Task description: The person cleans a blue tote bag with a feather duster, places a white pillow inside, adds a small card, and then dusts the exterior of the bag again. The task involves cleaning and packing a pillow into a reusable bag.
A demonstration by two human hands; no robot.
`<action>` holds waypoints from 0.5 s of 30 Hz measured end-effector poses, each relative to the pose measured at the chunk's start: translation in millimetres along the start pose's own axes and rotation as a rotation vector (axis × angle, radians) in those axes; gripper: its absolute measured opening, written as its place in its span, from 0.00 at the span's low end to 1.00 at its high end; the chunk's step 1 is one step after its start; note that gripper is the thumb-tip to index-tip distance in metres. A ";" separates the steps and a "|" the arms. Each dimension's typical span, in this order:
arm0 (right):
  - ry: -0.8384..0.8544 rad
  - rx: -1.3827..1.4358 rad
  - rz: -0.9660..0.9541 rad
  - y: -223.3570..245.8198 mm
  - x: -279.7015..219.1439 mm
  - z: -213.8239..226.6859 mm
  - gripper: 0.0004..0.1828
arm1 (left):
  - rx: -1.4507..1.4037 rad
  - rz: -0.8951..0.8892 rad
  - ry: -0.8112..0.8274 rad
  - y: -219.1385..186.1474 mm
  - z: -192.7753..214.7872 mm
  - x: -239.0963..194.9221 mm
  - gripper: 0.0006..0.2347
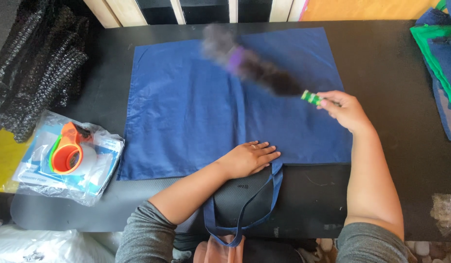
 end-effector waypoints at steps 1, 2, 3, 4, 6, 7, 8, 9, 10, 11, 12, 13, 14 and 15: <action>0.003 -0.002 0.000 6.4 -3.1 -0.6 0.16 | 0.000 0.002 -0.002 2.0 -1.9 -1.8 0.18; 0.125 0.011 -0.030 11.1 -6.5 -7.0 0.16 | -0.019 -0.002 0.006 3.7 -4.6 -3.4 0.19; 0.246 0.025 -0.060 15.7 -10.3 -13.3 0.16 | -0.038 -0.008 0.016 6.2 -7.0 -4.7 0.20; 0.247 0.025 -0.060 34.9 -13.3 -17.8 0.16 | -0.038 -0.008 0.015 7.7 -12.2 -5.2 0.20; 0.382 -0.169 -0.151 66.3 -23.6 -31.9 0.15 | -0.086 0.008 0.001 10.9 -22.5 -6.1 0.20; 0.380 -0.169 -0.152 56.5 -20.9 -30.4 0.15 | -0.087 0.006 0.002 10.4 -20.9 -6.7 0.20; 0.334 -0.241 -0.174 45.4 -17.4 -26.2 0.15 | -0.041 -0.007 0.013 9.4 -19.7 -7.2 0.19; 0.287 -0.313 -0.194 34.6 -13.9 -22.1 0.16 | 0.006 -0.019 0.024 8.5 -18.4 -7.9 0.18; 0.286 -0.312 -0.194 25.8 -10.5 -19.0 0.16 | 0.006 -0.020 0.024 7.7 -16.1 -6.8 0.18; 0.166 -0.363 -0.141 20.3 -5.7 -10.5 0.16 | 0.012 -0.014 0.038 7.2 -14.4 -5.9 0.17; 0.046 -0.413 -0.087 15.1 -1.7 -1.9 0.16 | 0.019 -0.008 0.051 6.7 -12.8 -4.9 0.16; 0.044 -0.413 -0.087 -11.9 8.5 6.3 0.16 | 0.020 -0.010 0.052 6.8 -11.8 -4.3 0.16; -0.084 -0.519 -0.112 -38.5 18.2 21.2 0.17 | 0.018 -0.011 0.070 6.9 -11.7 -3.8 0.16; -0.213 -0.624 -0.135 -64.0 27.3 35.5 0.17 | 0.017 -0.012 0.087 6.9 -11.5 -3.6 0.16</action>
Point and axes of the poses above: each hand's wrist, its own x-axis towards the middle knuckle, its own z-axis out of the back of the hand, y = z × x, the point moved 5 cm from there along x, towards the middle knuckle
